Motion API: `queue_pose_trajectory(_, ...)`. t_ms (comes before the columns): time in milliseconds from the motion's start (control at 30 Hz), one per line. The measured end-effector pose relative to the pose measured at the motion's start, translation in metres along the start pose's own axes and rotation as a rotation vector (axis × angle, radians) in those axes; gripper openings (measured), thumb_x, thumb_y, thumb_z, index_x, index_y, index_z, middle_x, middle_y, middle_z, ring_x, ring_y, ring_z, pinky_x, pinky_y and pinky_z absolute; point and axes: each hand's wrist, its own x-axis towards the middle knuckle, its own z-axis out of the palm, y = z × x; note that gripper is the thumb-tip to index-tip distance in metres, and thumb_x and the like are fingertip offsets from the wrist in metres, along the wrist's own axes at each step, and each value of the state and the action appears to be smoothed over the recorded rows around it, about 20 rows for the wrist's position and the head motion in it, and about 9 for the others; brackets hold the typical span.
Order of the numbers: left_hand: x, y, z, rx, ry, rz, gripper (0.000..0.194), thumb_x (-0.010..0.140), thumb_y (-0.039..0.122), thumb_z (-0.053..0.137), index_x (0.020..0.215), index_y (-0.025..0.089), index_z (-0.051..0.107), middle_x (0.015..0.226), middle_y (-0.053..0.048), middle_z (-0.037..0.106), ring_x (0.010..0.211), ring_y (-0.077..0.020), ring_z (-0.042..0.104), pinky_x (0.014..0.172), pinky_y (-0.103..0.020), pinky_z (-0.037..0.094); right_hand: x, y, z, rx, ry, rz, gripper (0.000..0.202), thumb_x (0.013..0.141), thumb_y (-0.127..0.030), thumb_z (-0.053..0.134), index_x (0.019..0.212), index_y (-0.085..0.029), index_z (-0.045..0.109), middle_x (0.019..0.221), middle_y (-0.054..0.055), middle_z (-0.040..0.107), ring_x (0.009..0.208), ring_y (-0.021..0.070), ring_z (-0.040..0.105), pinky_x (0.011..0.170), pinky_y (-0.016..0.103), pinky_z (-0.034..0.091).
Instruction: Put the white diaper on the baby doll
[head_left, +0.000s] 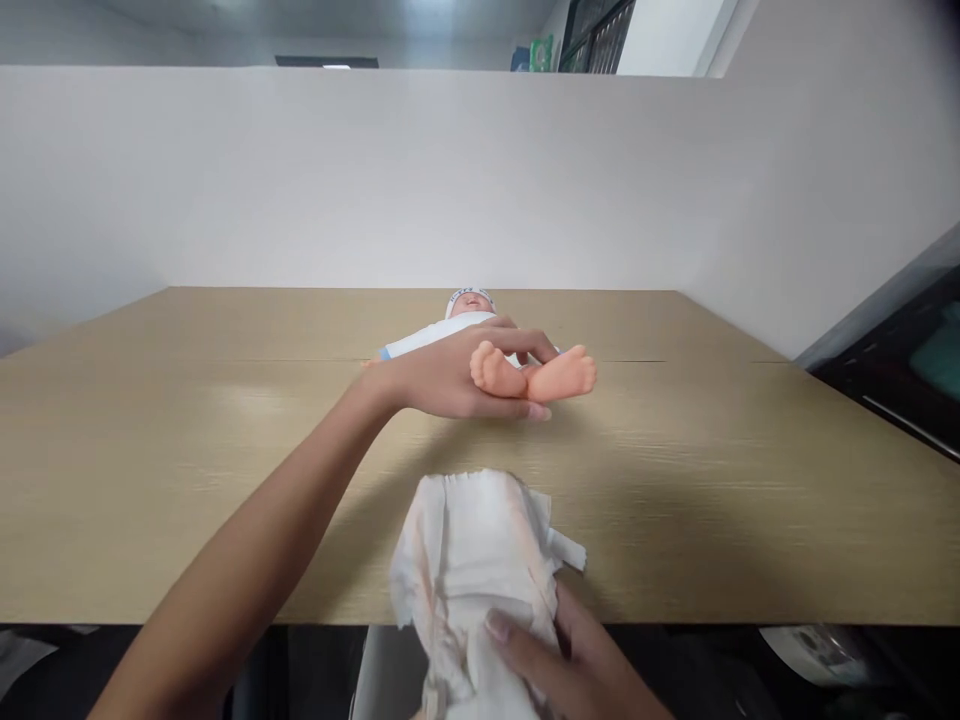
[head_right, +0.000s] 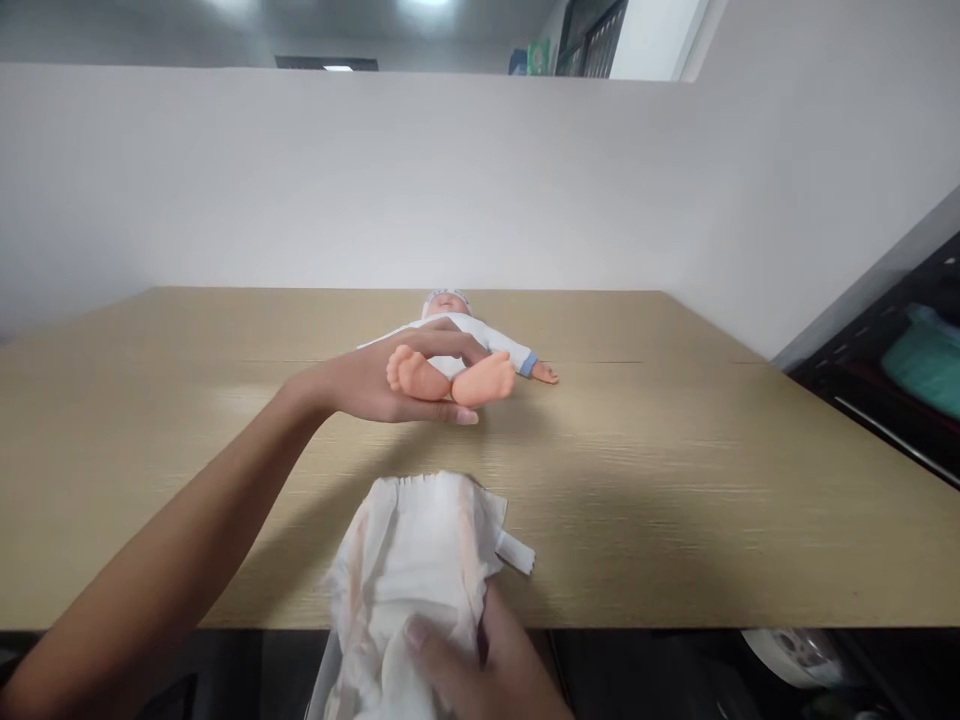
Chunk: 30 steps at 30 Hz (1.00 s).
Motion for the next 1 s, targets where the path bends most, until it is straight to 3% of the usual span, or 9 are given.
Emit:
queue_pose_trajectory(133, 0.002, -0.002, -0.008, -0.008, 0.046, 0.011, 0.03, 0.094, 0.04, 0.078, 0.114, 0.02, 0.071, 0.115, -0.004, 0.074, 0.106, -0.0221, 0.065, 0.096, -0.038, 0.048, 0.027, -0.05, 0.001, -0.067, -0.029, -0.124, 0.075, 0.085, -0.062, 0.085, 0.145, -0.02, 0.067, 0.137, 0.01, 0.079, 0.132, 0.0319, 0.072, 0.109, 0.039, 0.057)
queue_pose_trajectory(267, -0.001, -0.008, -0.012, -0.015, 0.087, 0.022, 0.032, 0.093, 0.04, 0.079, 0.116, 0.02, 0.071, 0.116, -0.005, 0.074, 0.11, -0.0231, 0.065, 0.098, -0.038, 0.048, 0.054, -0.075, -0.004, -0.089, -0.12, -0.111, 0.063, 0.088, -0.053, 0.084, 0.14, -0.02, 0.07, 0.131, 0.01, 0.081, 0.127, 0.0326, 0.074, 0.109, 0.043, 0.057)
queue_pose_trajectory(367, -0.003, -0.011, -0.014, -0.045, 0.083, 0.049, 0.032, 0.094, 0.039, 0.08, 0.118, 0.02, 0.07, 0.12, -0.006, 0.075, 0.112, -0.0232, 0.066, 0.102, -0.039, 0.049, 0.058, -0.074, -0.016, -0.101, -0.109, -0.09, 0.068, 0.086, -0.054, 0.085, 0.144, -0.021, 0.07, 0.139, 0.013, 0.078, 0.133, 0.0345, 0.071, 0.112, 0.046, 0.056)
queue_pose_trajectory(467, -0.003, -0.013, -0.017, -0.073, 0.05, 0.054, 0.029, 0.094, 0.035, 0.079, 0.116, 0.019, 0.07, 0.12, -0.005, 0.076, 0.114, -0.0231, 0.067, 0.101, -0.038, 0.051, 0.044, -0.06, -0.033, -0.169, -0.008, -0.146, 0.077, 0.087, -0.06, 0.084, 0.152, -0.023, 0.066, 0.155, 0.016, 0.067, 0.147, 0.0354, 0.061, 0.119, 0.048, 0.052)
queue_pose_trajectory(667, -0.002, -0.016, -0.018, -0.105, 0.045, 0.059, 0.027, 0.092, 0.032, 0.08, 0.114, 0.019, 0.07, 0.118, -0.005, 0.076, 0.113, -0.0245, 0.069, 0.096, -0.037, 0.053, 0.02, -0.04, -0.044, -0.563, 0.194, -0.509, 0.078, 0.094, -0.062, 0.075, 0.163, -0.031, 0.055, 0.172, 0.01, 0.05, 0.163, 0.0385, 0.04, 0.131, 0.055, 0.04)
queue_pose_trajectory(800, -0.002, -0.017, -0.015, -0.121, 0.101, 0.047, 0.028, 0.09, 0.036, 0.082, 0.112, 0.021, 0.072, 0.115, -0.007, 0.076, 0.107, -0.0259, 0.07, 0.087, -0.037, 0.054, 0.049, -0.056, -0.028, -1.007, 0.125, -0.761, 0.063, 0.105, -0.053, 0.062, 0.162, -0.026, 0.056, 0.174, 0.01, 0.046, 0.166, 0.0377, 0.033, 0.134, 0.066, 0.032)
queue_pose_trajectory(900, -0.003, -0.016, -0.014, -0.143, 0.133, 0.03, 0.029, 0.09, 0.036, 0.083, 0.112, 0.02, 0.072, 0.112, -0.007, 0.075, 0.102, -0.0252, 0.071, 0.082, -0.035, 0.054, 0.084, -0.073, -0.013, -1.22, 0.09, -0.768, 0.063, 0.112, -0.055, 0.047, 0.164, -0.019, 0.052, 0.177, 0.013, 0.04, 0.168, 0.0353, 0.028, 0.135, 0.065, 0.03)
queue_pose_trajectory(1000, -0.005, -0.017, -0.014, -0.148, 0.15, 0.011, 0.038, 0.091, 0.043, 0.081, 0.117, 0.017, 0.072, 0.113, -0.006, 0.075, 0.108, -0.0275, 0.073, 0.088, -0.035, 0.056, 0.118, -0.083, -0.003, -1.349, 0.018, -0.766, 0.069, 0.114, -0.061, 0.04, 0.169, -0.019, 0.045, 0.179, 0.015, 0.035, 0.169, 0.034, 0.026, 0.136, 0.062, 0.029)
